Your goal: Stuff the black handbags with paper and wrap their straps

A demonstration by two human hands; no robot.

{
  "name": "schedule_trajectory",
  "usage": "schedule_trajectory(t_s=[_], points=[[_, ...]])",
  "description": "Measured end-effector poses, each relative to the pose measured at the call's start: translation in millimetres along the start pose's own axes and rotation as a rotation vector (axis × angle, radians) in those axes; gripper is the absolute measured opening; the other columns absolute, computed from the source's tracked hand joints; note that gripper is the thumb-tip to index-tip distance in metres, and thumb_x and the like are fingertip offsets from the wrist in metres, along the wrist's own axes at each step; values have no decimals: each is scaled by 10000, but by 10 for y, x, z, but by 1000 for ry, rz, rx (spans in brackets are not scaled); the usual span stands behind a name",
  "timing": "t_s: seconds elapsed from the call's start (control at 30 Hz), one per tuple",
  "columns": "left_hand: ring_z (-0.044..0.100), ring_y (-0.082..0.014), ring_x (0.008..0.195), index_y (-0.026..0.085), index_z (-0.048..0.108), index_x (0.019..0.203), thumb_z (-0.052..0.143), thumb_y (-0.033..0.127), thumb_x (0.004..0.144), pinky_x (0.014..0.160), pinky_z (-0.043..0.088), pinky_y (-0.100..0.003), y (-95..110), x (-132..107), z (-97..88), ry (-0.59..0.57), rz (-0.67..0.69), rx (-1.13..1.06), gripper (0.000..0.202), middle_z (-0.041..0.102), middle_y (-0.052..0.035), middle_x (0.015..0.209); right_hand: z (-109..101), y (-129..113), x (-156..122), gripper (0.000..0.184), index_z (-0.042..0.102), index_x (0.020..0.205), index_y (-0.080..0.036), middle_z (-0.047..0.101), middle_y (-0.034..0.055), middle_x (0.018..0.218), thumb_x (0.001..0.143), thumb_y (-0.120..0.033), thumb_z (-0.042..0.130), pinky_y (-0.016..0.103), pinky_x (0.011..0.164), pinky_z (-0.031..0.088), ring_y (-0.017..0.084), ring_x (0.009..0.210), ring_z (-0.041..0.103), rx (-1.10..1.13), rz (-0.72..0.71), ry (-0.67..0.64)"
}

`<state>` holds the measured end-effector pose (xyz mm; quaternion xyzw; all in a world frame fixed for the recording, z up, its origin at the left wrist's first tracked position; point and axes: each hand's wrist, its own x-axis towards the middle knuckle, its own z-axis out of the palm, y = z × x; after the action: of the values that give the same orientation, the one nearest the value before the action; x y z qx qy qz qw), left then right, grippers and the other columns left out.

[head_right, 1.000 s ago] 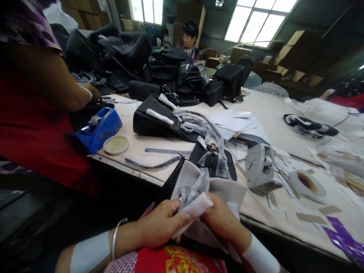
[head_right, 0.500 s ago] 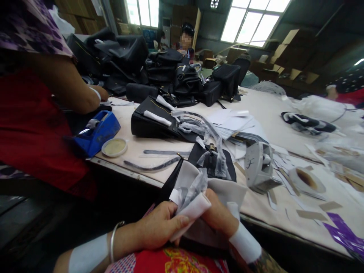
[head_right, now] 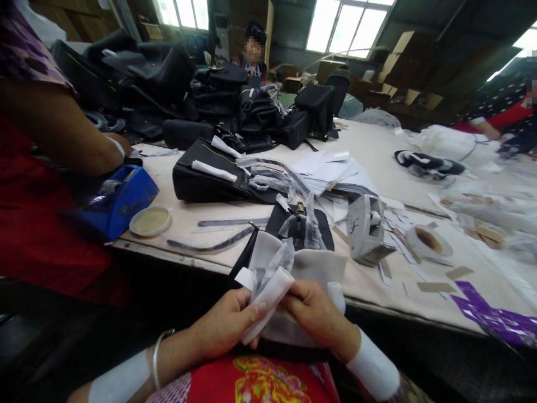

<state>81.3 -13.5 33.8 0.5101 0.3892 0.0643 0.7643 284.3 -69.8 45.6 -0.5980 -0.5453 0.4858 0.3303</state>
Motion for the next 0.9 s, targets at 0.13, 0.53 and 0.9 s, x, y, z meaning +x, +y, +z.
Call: schedule_trajectory(t_s=[0.13,0.53,0.9], points=[[544,-110,459,135,592,937,653,725,731,455,364,-209,-24,0,20,46,-6,-83,628,611,19,564,23,6,37,242,792,1009,-205,780,23,933,911,-332,611,314,829,532,238,884,698,48,-28,-64],[534,-92,454,115,598,1005,701,691,726,400,253,-166,-36,12,18,75,-10,-205,648,622,-2,578,-63,86,119,232,771,916,-186,762,32,894,928,-309,575,319,817,519,230,866,691,-16,-47,-157],[527,-130,511,125,656,882,634,454,813,479,415,-247,137,-16,162,165,47,43,336,612,5,640,-313,-655,10,218,702,1022,-196,692,101,956,941,-178,501,336,740,454,219,832,613,-800,-505,116]])
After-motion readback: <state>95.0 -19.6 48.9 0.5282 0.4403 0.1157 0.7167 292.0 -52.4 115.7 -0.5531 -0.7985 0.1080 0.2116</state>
